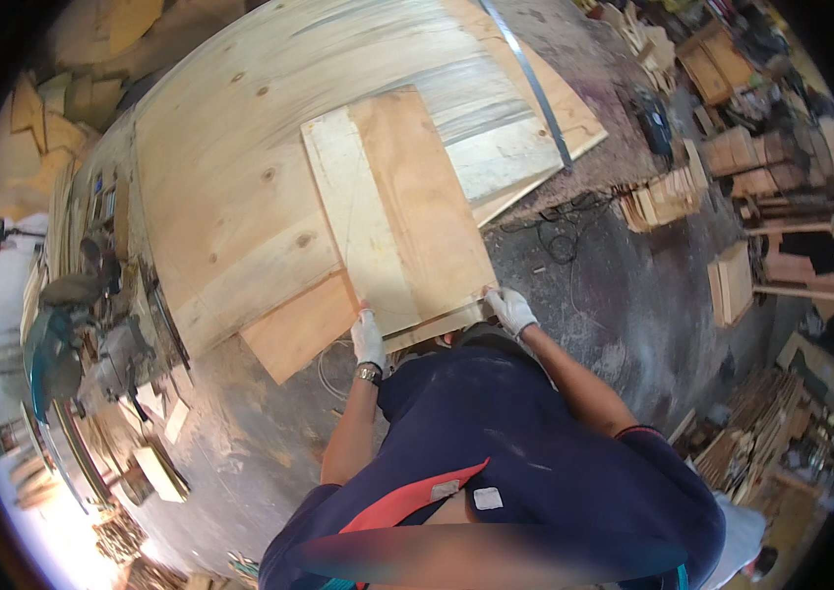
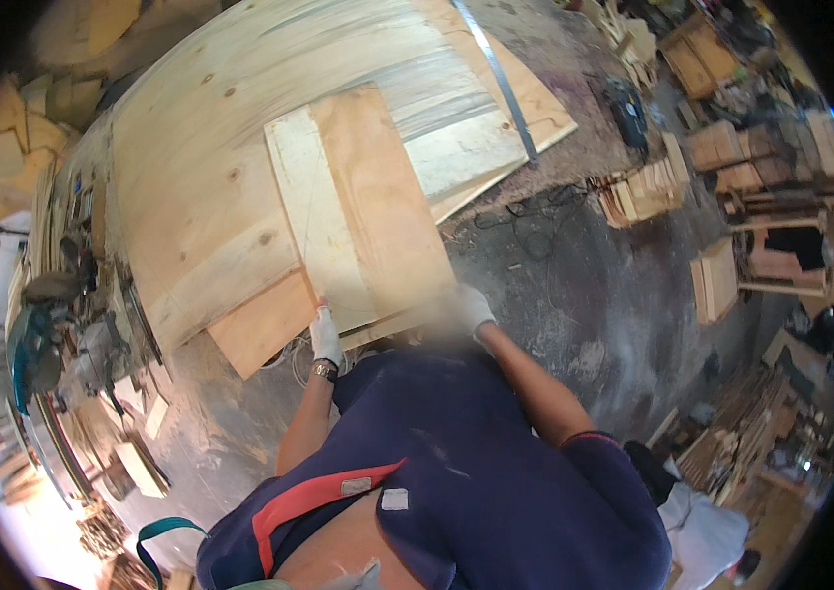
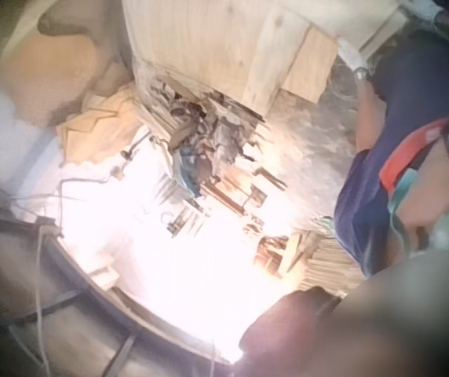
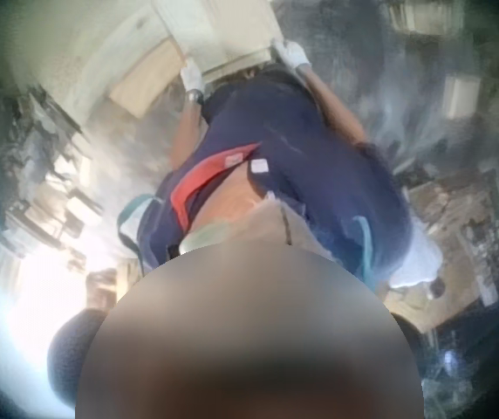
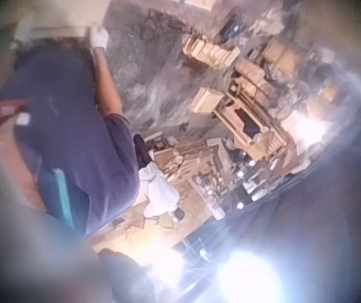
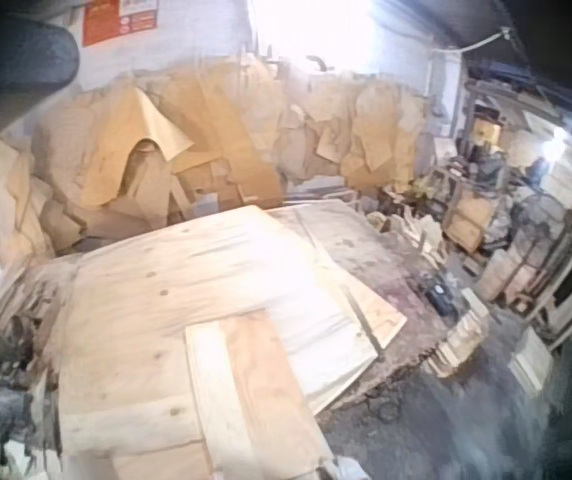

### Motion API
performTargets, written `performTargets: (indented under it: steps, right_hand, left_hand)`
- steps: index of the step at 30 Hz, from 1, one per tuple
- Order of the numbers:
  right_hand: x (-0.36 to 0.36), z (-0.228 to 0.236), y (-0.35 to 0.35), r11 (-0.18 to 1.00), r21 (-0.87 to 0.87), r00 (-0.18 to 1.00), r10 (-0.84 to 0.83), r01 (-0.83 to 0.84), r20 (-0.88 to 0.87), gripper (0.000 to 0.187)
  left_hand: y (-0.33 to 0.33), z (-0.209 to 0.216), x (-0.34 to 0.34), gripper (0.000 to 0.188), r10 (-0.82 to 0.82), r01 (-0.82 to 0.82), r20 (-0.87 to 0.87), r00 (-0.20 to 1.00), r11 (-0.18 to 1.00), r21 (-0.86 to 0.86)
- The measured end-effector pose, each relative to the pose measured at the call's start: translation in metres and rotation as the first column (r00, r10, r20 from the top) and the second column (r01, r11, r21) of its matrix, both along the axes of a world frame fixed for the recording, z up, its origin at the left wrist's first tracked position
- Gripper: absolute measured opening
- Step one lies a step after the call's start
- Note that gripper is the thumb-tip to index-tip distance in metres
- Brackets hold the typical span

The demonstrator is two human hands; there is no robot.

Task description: The person measures and marks a wooden plank, cuts it with a circular saw, then assembles it with other pieces using a nail gun and hammer. The person also uses a jigsaw to cut a curved edge on the assembled wood.

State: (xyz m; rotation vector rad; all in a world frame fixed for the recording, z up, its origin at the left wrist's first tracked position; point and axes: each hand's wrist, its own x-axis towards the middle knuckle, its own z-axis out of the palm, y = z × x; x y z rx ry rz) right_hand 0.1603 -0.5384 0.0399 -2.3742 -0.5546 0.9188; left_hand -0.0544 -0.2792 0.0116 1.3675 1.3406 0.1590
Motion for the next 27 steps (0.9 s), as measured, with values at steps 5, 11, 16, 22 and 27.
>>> performTargets:
  steps: [5, 11, 16, 22, 27]
  right_hand:
    - [0.044, 0.001, 0.021, 0.993, -0.005, 0.985, -0.117, 0.117, -0.124, 0.080]
    - [0.072, 0.022, 0.107, 0.657, 0.201, 0.517, -0.330, 0.727, -0.790, 0.076]
    - [0.052, 0.047, 0.142, 0.878, 0.257, 0.893, -0.316, 0.403, -0.321, 0.068]
    - [-0.028, 0.074, 0.166, 0.457, 0.529, 0.677, -0.641, 0.716, -0.362, 0.049]
    - [-0.062, 0.091, 0.161, 0.493, 0.405, 0.637, -0.550, 0.770, -0.541, 0.052]
  left_hand:
    - [0.006, 0.037, -0.003, 0.065, -0.028, 0.046, -0.118, 0.993, 0.988, 0.148]
    - [0.000, 0.066, -0.023, 0.065, -0.007, 0.023, -0.063, 0.998, 0.970, 0.241]
    - [0.039, 0.064, -0.038, 0.070, -0.035, 0.100, -0.231, 0.972, 0.956, 0.275]
    - [0.185, 0.076, -0.020, 0.042, -0.404, 0.569, -0.423, 0.812, 0.382, 0.728]
    - [0.281, 0.142, 0.090, 0.038, -0.508, 0.751, -0.558, 0.656, 0.370, 0.546]
